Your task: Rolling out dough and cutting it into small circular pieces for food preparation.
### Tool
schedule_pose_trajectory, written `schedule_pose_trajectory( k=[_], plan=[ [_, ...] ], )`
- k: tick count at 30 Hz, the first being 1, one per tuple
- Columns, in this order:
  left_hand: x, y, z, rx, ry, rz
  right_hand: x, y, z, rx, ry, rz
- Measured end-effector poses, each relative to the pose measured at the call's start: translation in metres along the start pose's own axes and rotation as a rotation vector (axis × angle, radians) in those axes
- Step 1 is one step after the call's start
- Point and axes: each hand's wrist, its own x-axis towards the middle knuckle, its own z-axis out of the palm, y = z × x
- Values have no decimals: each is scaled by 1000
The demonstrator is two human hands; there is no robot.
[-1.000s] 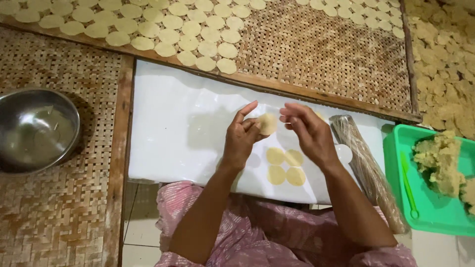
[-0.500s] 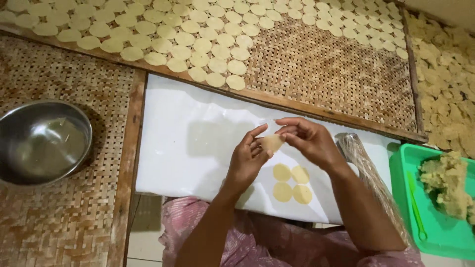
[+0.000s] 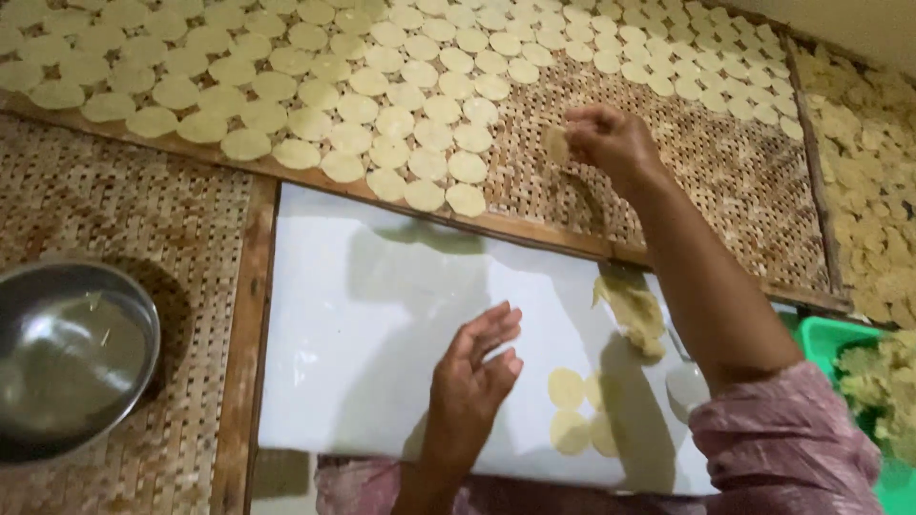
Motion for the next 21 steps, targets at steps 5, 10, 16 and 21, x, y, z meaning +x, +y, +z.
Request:
schedule_pose_trajectory(
  k=[5,10,16,21],
  plan=[
    [-3,3,3,-82,13,-93,90,3,35,290,-31,-1],
    [-1,5,1,-54,25,-183,128,19,46,252,63,-32],
    [-5,12,3,-45,-11,-191,119,16,42,211,101,56],
    [-6,10,2,-45,-15,-202,135,35,36,238,27,-55]
  ],
)
